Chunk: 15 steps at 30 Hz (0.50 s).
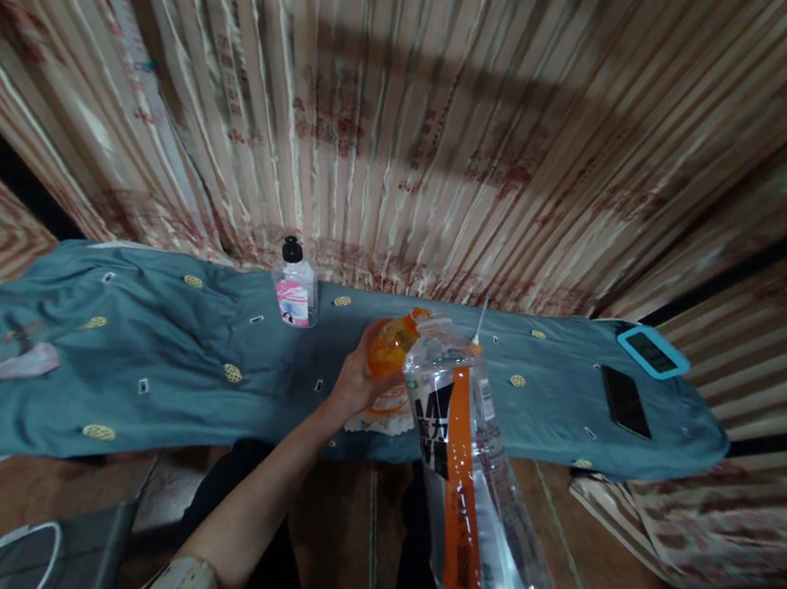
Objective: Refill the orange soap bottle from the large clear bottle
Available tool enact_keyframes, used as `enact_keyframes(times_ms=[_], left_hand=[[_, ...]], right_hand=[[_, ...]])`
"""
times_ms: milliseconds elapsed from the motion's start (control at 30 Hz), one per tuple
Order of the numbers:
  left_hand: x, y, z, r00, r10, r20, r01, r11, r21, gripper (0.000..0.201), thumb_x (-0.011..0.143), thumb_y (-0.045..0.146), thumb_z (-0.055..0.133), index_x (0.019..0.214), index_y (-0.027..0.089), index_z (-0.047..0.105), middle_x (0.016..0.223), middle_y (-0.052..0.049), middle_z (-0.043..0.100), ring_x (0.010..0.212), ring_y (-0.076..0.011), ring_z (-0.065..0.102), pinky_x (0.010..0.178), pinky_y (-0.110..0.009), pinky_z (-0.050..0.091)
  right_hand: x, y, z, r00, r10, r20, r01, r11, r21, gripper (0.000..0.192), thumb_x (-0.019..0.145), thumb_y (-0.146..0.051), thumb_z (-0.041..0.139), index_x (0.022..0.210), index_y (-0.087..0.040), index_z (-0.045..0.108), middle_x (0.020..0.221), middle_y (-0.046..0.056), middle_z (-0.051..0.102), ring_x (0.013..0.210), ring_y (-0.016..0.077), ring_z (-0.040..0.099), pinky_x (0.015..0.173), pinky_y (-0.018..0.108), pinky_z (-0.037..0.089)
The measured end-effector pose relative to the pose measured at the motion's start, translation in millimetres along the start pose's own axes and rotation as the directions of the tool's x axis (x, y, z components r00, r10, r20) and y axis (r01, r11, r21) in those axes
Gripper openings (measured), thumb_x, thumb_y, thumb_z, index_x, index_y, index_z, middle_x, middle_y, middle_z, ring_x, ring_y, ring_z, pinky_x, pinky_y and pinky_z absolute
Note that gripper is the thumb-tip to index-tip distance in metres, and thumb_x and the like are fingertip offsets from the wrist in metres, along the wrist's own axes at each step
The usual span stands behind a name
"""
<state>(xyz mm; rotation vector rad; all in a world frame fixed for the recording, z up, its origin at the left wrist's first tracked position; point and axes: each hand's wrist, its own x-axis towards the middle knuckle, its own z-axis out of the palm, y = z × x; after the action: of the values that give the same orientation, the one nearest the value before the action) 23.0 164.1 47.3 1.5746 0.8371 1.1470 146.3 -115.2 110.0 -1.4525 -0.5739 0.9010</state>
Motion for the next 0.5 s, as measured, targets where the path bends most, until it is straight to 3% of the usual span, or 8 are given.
enact_keyframes(times_ms=[167, 333, 433, 500], left_hand=[[5, 10, -6.0, 0.999, -0.03, 0.015, 0.029, 0.998, 0.048, 0.057, 0.074, 0.034, 0.079, 0.126, 0.022, 0.06, 0.116, -0.006, 0.077, 0.107, -0.0289, 0.074, 0.097, -0.041, 0.058], [13, 23, -10.3, 1.0, -0.012, 0.0, 0.012, 0.997, 0.076, 0.04, 0.075, 0.035, 0.079, 0.109, 0.019, 0.067, 0.105, -0.006, 0.079, 0.097, -0.0267, 0.075, 0.085, -0.035, 0.059], [19, 29, -12.1, 0.999, -0.02, 0.037, 0.015, 0.992, 0.125, 0.037, 0.072, 0.035, 0.08, 0.103, 0.017, 0.068, 0.097, -0.005, 0.079, 0.088, -0.0252, 0.074, 0.081, -0.035, 0.059], [22, 32, -12.6, 0.999, 0.008, 0.052, -0.015, 0.992, 0.123, 0.043, 0.072, 0.034, 0.081, 0.109, 0.018, 0.067, 0.102, -0.006, 0.079, 0.094, -0.0261, 0.074, 0.088, -0.037, 0.059]], right_hand=[[4, 5, -4, 1.0, -0.017, -0.013, 0.017, 1.0, -0.014, 0.085, 0.056, -0.057, 0.094, 0.129, -0.021, 0.069, 0.117, 0.014, 0.079, 0.111, 0.0356, 0.075, 0.097, 0.04, 0.058], [5, 2, -5, 0.999, -0.03, 0.038, 0.032, 0.998, -0.045, 0.078, 0.063, -0.06, 0.089, 0.129, -0.022, 0.069, 0.118, 0.012, 0.079, 0.112, 0.0344, 0.075, 0.096, 0.04, 0.059], [5, 0, -3, 0.999, 0.003, 0.032, -0.002, 1.0, -0.018, 0.081, 0.062, -0.06, 0.09, 0.129, -0.022, 0.069, 0.12, 0.013, 0.079, 0.114, 0.0358, 0.074, 0.099, 0.043, 0.058], [4, -3, -1, 0.999, 0.04, -0.001, -0.04, 0.999, 0.004, 0.084, 0.057, -0.058, 0.093, 0.129, -0.023, 0.069, 0.121, 0.012, 0.079, 0.115, 0.0346, 0.073, 0.102, 0.041, 0.056]])
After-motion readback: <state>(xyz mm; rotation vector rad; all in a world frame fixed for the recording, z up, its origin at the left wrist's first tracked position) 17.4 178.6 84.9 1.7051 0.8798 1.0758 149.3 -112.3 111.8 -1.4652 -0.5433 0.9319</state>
